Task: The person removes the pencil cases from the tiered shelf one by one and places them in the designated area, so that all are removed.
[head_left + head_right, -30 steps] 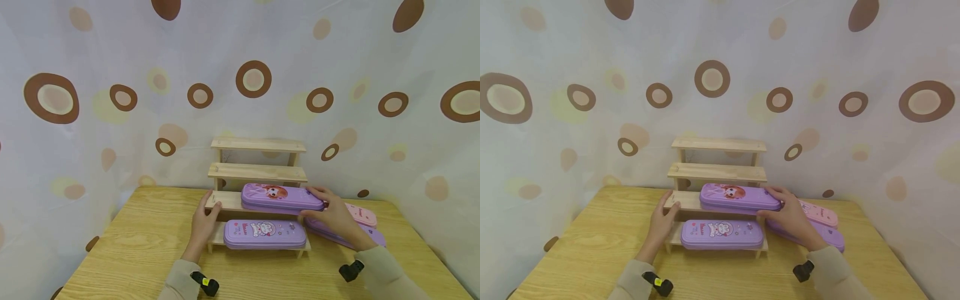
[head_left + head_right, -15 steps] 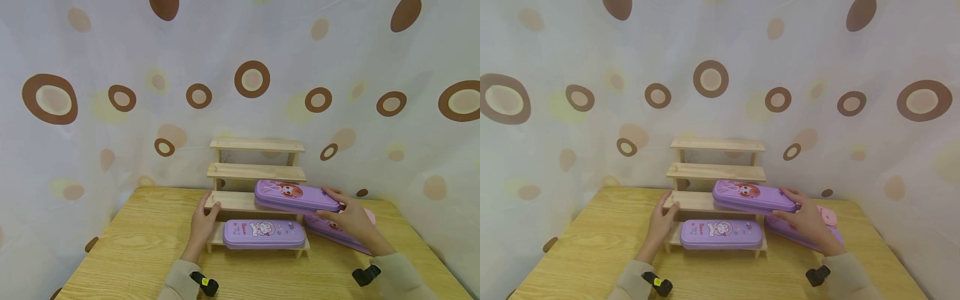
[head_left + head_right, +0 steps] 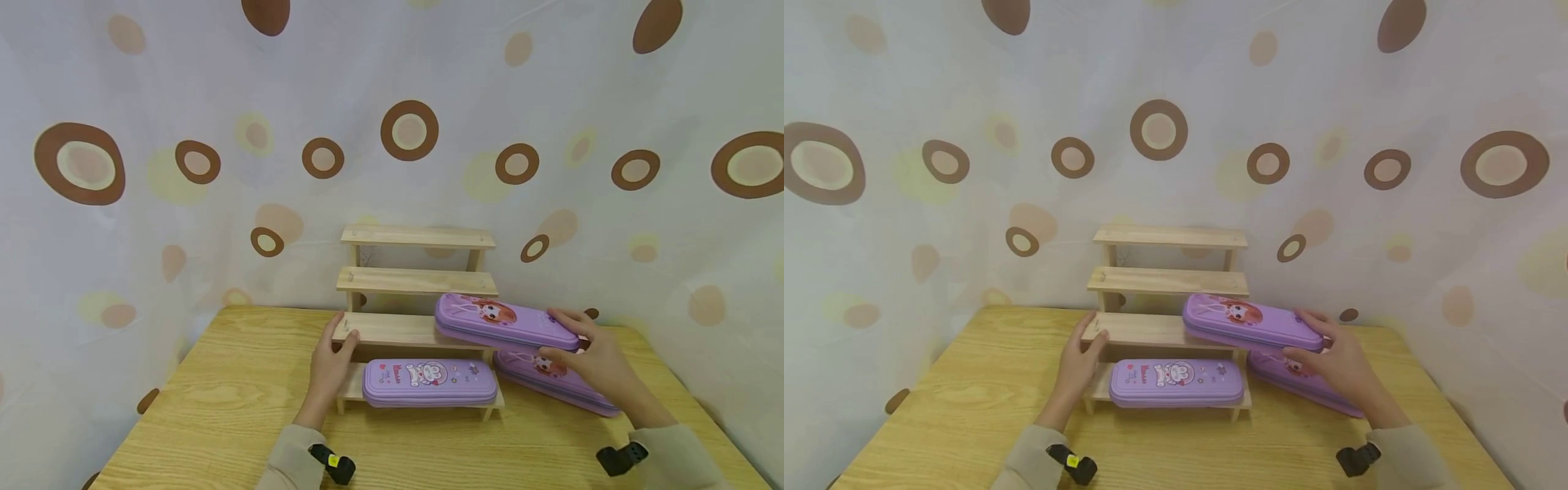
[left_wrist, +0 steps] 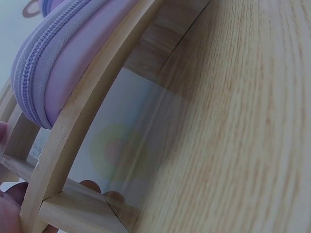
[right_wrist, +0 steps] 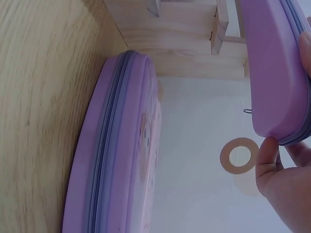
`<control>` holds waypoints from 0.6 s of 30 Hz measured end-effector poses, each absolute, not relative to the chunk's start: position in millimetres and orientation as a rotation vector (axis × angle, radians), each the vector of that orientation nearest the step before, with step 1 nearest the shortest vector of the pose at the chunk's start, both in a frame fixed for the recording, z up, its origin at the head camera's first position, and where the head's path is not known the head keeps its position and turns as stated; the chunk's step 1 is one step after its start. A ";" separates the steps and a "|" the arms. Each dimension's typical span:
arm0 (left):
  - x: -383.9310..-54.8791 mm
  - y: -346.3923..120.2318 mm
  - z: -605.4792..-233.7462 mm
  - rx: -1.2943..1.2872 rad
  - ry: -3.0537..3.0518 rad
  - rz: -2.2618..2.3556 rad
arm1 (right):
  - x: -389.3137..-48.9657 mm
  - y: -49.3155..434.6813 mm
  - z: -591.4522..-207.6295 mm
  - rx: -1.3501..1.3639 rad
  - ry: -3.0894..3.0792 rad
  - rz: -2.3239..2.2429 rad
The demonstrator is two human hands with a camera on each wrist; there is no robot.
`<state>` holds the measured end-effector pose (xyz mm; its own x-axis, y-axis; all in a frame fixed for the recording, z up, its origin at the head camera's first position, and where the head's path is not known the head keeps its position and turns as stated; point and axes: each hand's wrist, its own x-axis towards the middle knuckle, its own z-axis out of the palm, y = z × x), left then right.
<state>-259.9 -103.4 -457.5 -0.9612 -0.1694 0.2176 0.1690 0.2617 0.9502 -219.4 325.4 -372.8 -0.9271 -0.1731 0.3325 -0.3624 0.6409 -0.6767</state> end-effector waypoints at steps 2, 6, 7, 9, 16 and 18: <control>-260.2 -103.6 -458.5 0.002 -2.256 -1.762 | -216.9 330.9 -373.3 0.424 -2.630 1.120; -259.6 -103.4 -458.0 -0.005 -2.256 -1.757 | -211.9 342.6 -373.8 0.383 -2.652 1.112; -259.5 -103.3 -457.7 -0.008 -2.254 -1.757 | -210.7 345.6 -374.0 0.376 -2.656 1.120; -259.1 -103.1 -456.9 -0.011 -2.251 -1.761 | -208.6 350.8 -374.9 0.375 -2.651 1.133; -259.6 -104.0 -457.1 -0.019 -2.256 -1.760 | -204.7 369.4 -380.6 0.349 -2.621 1.109; -259.3 -103.9 -457.2 -0.019 -2.256 -1.761 | -202.7 375.2 -382.4 0.344 -2.617 1.113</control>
<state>-259.3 -103.9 -457.2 -0.9611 -0.1595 0.2253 0.1799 0.2572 0.9495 -202.7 375.2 -382.4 -0.9337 -0.1089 0.3411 -0.3213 0.6754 -0.6638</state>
